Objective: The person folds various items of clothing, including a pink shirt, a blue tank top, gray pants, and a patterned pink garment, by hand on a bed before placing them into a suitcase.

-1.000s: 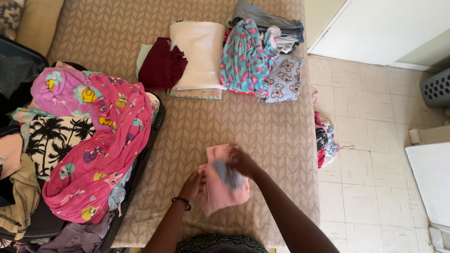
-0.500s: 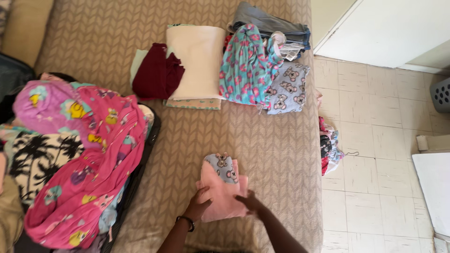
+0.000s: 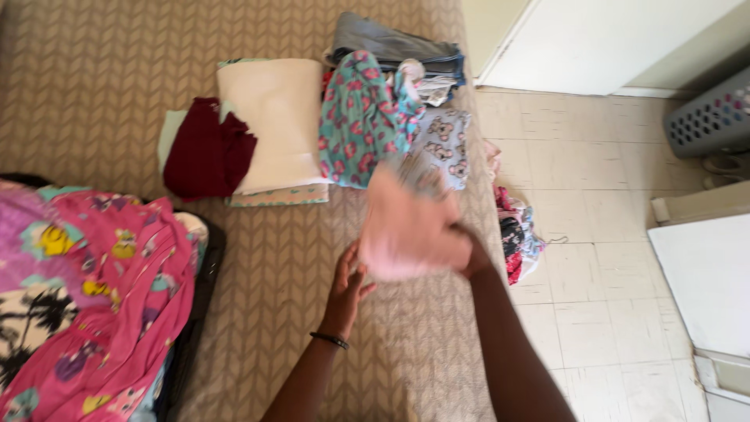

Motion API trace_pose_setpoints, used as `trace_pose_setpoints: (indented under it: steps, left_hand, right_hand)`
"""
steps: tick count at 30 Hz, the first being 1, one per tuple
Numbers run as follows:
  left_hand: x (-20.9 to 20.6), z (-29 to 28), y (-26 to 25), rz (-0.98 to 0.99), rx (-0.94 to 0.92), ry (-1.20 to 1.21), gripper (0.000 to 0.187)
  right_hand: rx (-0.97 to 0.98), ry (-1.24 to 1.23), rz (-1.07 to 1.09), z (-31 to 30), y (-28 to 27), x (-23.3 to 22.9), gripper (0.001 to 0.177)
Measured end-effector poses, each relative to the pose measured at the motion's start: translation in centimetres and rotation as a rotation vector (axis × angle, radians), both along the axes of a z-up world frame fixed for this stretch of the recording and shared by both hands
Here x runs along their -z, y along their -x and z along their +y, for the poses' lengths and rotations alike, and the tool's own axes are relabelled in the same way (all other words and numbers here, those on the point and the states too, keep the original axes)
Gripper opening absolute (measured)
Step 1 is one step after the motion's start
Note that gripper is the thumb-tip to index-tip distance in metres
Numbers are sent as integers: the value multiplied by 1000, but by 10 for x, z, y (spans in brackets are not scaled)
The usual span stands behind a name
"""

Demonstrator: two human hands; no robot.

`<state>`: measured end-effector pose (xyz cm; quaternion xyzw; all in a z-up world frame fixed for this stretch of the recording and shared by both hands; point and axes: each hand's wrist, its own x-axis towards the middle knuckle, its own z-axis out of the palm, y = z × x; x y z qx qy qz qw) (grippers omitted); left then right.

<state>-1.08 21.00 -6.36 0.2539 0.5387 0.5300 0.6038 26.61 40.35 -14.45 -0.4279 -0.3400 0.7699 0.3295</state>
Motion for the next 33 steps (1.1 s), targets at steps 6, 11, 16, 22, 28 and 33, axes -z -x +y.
trace_pose_setpoints:
  steps: [6, 11, 16, 22, 28, 33]
  left_hand:
    - [-42, 21, 16, -63, 44, -83, 64]
    - [-28, -14, 36, -19, 21, -8, 65]
    - [-12, -61, 59, -46, -121, 365, 71]
    - [4, -97, 76, -117, -309, 368, 73]
    - [17, -103, 81, -235, -372, 89, 62]
    - [-7, -119, 77, -233, -460, -2, 56]
  right_hand:
    - [207, -169, 167, 119, -9, -96, 33]
    - [270, 28, -89, 170, 2, -84, 33]
    - [286, 111, -387, 151, 5, 2, 39]
    - [179, 221, -195, 72, 60, 24, 47]
    - [-46, 261, 120, -45, 133, -48, 46]
    - [-130, 492, 470, -155, 203, -113, 49]
